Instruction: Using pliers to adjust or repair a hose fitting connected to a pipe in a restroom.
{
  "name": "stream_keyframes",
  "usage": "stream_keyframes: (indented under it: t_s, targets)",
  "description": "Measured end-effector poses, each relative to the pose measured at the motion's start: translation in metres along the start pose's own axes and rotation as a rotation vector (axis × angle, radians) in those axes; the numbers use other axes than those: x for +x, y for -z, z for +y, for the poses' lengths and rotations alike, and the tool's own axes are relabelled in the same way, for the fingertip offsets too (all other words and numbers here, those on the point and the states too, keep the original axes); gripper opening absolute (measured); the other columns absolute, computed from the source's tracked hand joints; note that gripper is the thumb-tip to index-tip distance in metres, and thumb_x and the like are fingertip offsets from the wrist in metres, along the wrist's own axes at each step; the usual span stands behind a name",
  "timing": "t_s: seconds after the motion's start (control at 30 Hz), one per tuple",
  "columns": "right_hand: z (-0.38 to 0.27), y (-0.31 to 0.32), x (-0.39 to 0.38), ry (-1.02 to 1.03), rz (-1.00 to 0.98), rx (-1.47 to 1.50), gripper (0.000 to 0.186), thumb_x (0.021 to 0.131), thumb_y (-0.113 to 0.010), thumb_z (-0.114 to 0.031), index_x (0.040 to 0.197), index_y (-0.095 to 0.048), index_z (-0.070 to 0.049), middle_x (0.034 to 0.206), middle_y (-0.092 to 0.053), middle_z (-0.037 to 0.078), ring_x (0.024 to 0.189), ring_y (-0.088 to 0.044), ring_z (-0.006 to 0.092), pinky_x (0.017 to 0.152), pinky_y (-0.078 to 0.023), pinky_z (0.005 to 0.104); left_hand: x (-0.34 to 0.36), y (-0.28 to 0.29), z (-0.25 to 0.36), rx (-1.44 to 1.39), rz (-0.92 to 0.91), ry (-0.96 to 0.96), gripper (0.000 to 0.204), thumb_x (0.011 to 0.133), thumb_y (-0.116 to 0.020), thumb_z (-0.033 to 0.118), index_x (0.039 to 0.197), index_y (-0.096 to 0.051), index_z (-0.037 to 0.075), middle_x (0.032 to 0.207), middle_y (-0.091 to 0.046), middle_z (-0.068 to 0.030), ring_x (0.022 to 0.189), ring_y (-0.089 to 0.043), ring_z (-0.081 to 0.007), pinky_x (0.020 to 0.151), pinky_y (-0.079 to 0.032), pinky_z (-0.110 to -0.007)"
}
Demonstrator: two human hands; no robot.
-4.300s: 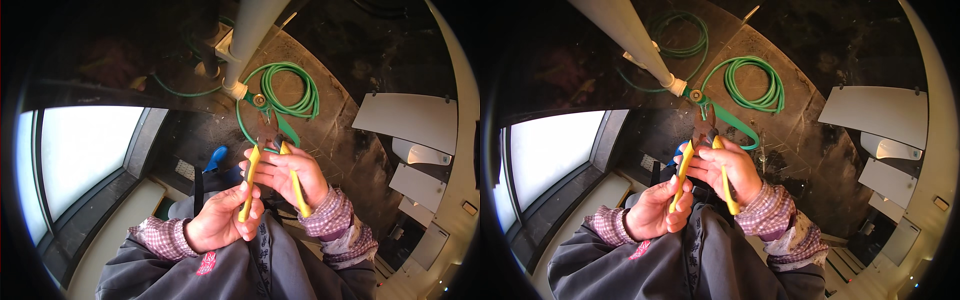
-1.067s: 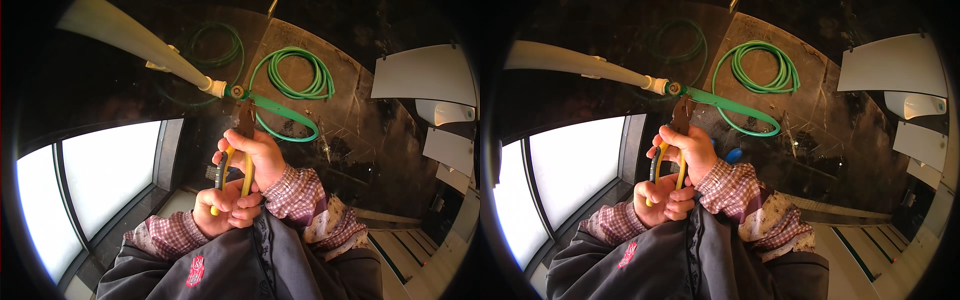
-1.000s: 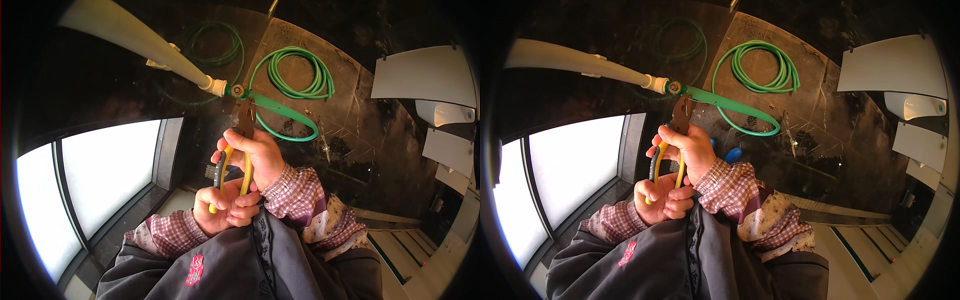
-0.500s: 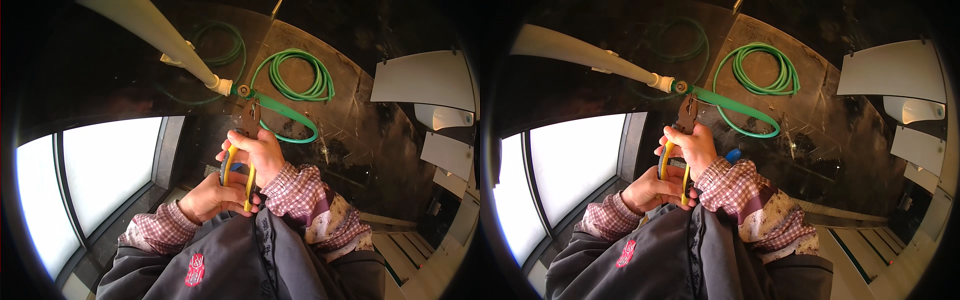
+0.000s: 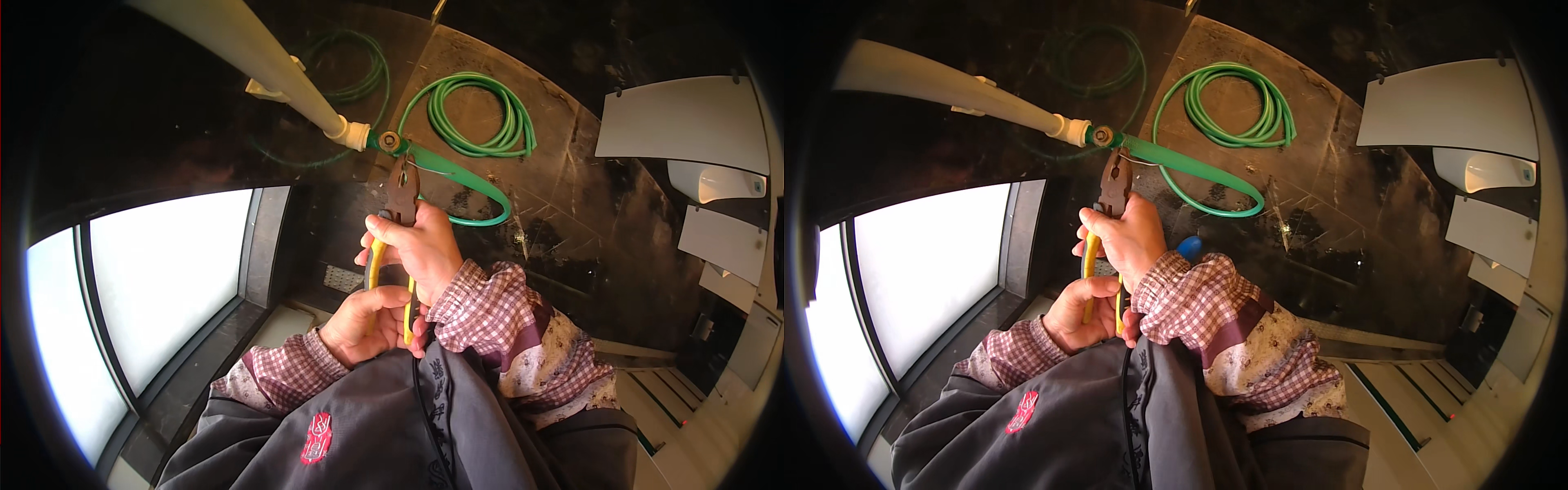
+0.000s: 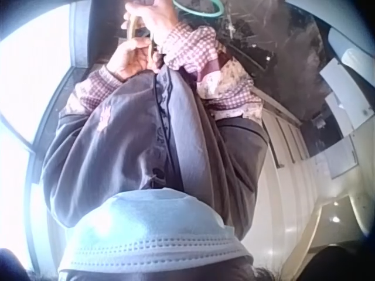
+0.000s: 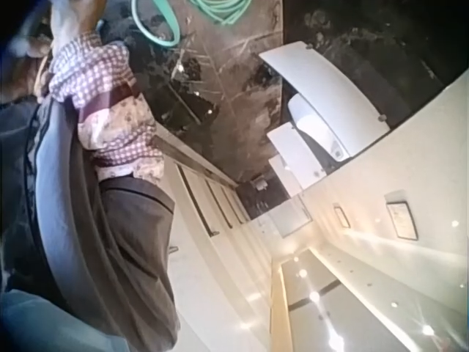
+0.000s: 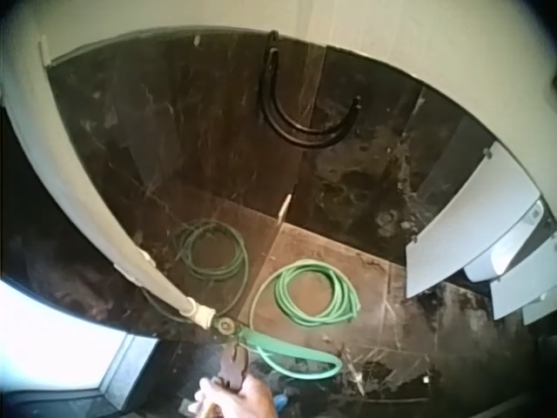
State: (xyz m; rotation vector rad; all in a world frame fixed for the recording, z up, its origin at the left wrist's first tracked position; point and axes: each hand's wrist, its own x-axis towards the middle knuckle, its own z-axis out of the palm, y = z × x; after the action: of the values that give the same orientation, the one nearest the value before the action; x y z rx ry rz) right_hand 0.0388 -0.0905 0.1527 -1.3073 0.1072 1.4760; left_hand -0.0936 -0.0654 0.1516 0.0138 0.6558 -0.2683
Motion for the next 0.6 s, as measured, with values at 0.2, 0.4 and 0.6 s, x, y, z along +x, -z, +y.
stream_keyframes:
  t_s: [0.2,0.4,0.6]
  targets:
    - [-0.005,0.011,0.002,-0.076,-0.064,0.029,0.015,0.081,-0.058,-0.011,0.088,-0.050,0.000,0.071,-0.056,0.009,0.064,-0.059,0.0216,0.062,-0.051,0.0354,0.009,0.001,-0.007,-0.112,-0.115,0.025,0.029,0.082,-0.047,0.025,0.090,-0.056,-0.001,0.074,-0.059,-0.0118,0.068,-0.057,-0.0245,0.069,-0.048,-0.039]
    - [0.008,0.028,0.002,-0.167,-0.002,0.312,0.010,0.082,-0.058,-0.011,0.082,-0.050,-0.005,0.064,-0.044,0.001,0.058,-0.046,0.0133,0.058,-0.046,0.0346,0.020,-0.006,-0.021,-0.210,-0.106,0.061,0.029,0.080,-0.048,0.030,0.084,-0.054,0.003,0.062,-0.051,-0.0090,0.049,-0.047,-0.0234,0.051,-0.043,-0.036]
    - [-0.005,0.045,-0.013,-0.221,0.037,0.075,0.024,0.081,-0.058,-0.008,0.102,-0.052,0.000,0.100,-0.050,0.010,0.092,-0.053,0.0214,0.079,-0.049,0.0391,0.023,-0.008,-0.018,-0.019,-0.174,0.179,0.048,0.089,-0.039,0.045,0.108,-0.047,0.001,0.090,-0.058,-0.0119,0.088,-0.059,-0.0285,0.078,-0.049,-0.042]
